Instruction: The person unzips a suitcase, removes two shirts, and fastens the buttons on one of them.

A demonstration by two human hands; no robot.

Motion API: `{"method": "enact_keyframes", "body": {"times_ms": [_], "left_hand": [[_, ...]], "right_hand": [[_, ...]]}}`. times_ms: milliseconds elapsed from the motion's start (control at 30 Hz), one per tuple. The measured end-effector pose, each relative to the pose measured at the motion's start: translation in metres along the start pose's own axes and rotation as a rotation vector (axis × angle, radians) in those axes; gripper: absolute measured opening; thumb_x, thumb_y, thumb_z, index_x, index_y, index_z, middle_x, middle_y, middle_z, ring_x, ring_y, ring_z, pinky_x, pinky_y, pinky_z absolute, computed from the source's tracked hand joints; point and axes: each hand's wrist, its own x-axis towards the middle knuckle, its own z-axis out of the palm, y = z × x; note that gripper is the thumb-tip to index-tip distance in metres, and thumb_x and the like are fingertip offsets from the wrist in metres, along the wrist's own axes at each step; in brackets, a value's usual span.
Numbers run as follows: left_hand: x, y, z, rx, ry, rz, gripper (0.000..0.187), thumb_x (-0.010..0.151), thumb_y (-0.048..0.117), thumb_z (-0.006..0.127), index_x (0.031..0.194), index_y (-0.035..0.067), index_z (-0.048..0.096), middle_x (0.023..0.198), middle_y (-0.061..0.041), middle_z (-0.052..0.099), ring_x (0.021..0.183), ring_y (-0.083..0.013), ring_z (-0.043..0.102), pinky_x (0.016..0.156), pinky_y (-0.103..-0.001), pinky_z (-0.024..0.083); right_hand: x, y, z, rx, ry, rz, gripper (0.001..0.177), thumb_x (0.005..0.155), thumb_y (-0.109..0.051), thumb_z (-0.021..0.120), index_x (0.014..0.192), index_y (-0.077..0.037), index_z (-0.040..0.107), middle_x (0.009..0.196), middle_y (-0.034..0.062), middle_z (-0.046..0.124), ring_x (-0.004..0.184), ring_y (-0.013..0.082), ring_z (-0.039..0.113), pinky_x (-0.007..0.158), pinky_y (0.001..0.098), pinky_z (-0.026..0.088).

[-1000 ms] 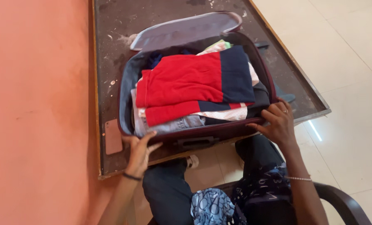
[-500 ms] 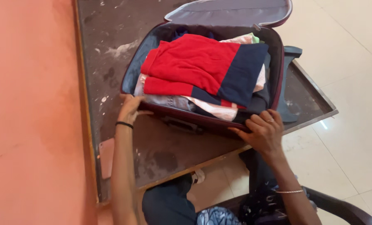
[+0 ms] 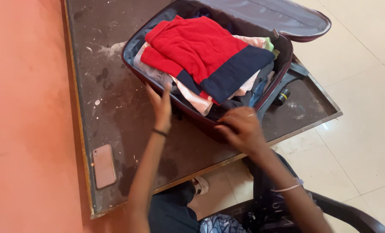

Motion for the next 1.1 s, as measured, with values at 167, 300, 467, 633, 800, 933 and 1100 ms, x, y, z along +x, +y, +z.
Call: {"method": "enact_keyframes", "body": {"times_ms": [167,300,467,633,800,933,1100], "left_hand": [[-0.105,0.063,0.015,-0.043,-0.132,-0.164,0.113,0.09,0.048,0.074,0.165,0.0,0.004,0.175,-0.023,-0.003,0.162,-0.0299,-0.003,0.127,-0.039,0.001],[-0.119,0.089,0.024,-0.158,-0.304,-0.318,0.122,0.082,0.043,0.077,0.162,0.003,-0.006,0.171,-0.021,-0.005,0.159,-0.028,0.0,0.125,-0.036,0.009],[-0.11,0.088,0.031,-0.051,-0.318,-0.275,0.119,0.083,0.033,0.075,0.164,0.005,-0.008,0.172,-0.019,-0.016,0.161,-0.0261,-0.01,0.127,-0.036,0.005],[-0.094,0.095,0.021,-0.099,-0.415,-0.357,0.116,0.078,0.034,0.067,0.164,0.013,-0.008,0.17,-0.016,-0.018,0.158,-0.0257,-0.005,0.124,-0.038,0.015],[-0.049,0.071,0.026,0.046,-0.431,-0.292,0.113,0.082,0.031,0.069,0.165,0.01,-0.004,0.173,-0.015,-0.013,0.16,-0.0263,-0.01,0.126,-0.038,0.007],[-0.02,0.035,0.041,0.147,-0.367,-0.199,0.101,0.094,0.034,0.065,0.165,0.007,-0.001,0.175,-0.018,-0.004,0.162,-0.0281,-0.002,0.128,-0.037,0.01],[-0.007,0.033,0.05,0.124,-0.38,-0.212,0.097,0.089,0.031,0.065,0.165,0.008,0.008,0.173,-0.017,0.008,0.16,-0.0271,0.011,0.125,-0.035,0.018]], "right_hand": [[0.033,0.105,-0.092,-0.558,-0.13,-0.044,0.05,0.091,-0.055,0.077,0.105,-0.009,0.067,0.113,0.0105,0.066,0.119,0.0317,0.064,0.117,0.0545,0.039],[0.032,0.173,-0.093,-0.628,-0.445,-0.143,0.069,0.082,-0.075,0.065,0.099,-0.009,0.071,0.096,0.0087,0.066,0.103,0.0282,0.064,0.119,0.0605,0.035],[0.03,0.185,-0.086,-0.456,-0.361,-0.143,0.084,0.072,-0.082,0.061,0.097,-0.002,0.066,0.088,0.0114,0.055,0.089,0.0305,0.053,0.092,0.043,0.047],[0.031,0.169,-0.096,-0.503,-0.437,-0.186,0.09,0.057,-0.086,0.066,0.088,-0.001,0.064,0.082,0.0112,0.055,0.087,0.0296,0.055,0.087,0.0411,0.048],[0.026,0.159,-0.079,-0.545,-0.301,-0.136,0.091,0.061,-0.084,0.067,0.101,-0.003,0.073,0.086,0.0078,0.059,0.092,0.027,0.057,0.09,0.0403,0.047],[0.025,0.154,-0.071,-0.568,-0.34,-0.05,0.078,0.064,-0.082,0.071,0.083,-0.006,0.072,0.082,0.0053,0.064,0.093,0.0249,0.058,0.092,0.0398,0.048],[0.014,0.136,-0.078,-0.621,-0.386,-0.053,0.067,0.073,-0.076,0.072,0.076,-0.009,0.07,0.08,0.0059,0.066,0.093,0.0237,0.06,0.086,0.0396,0.047]]}}
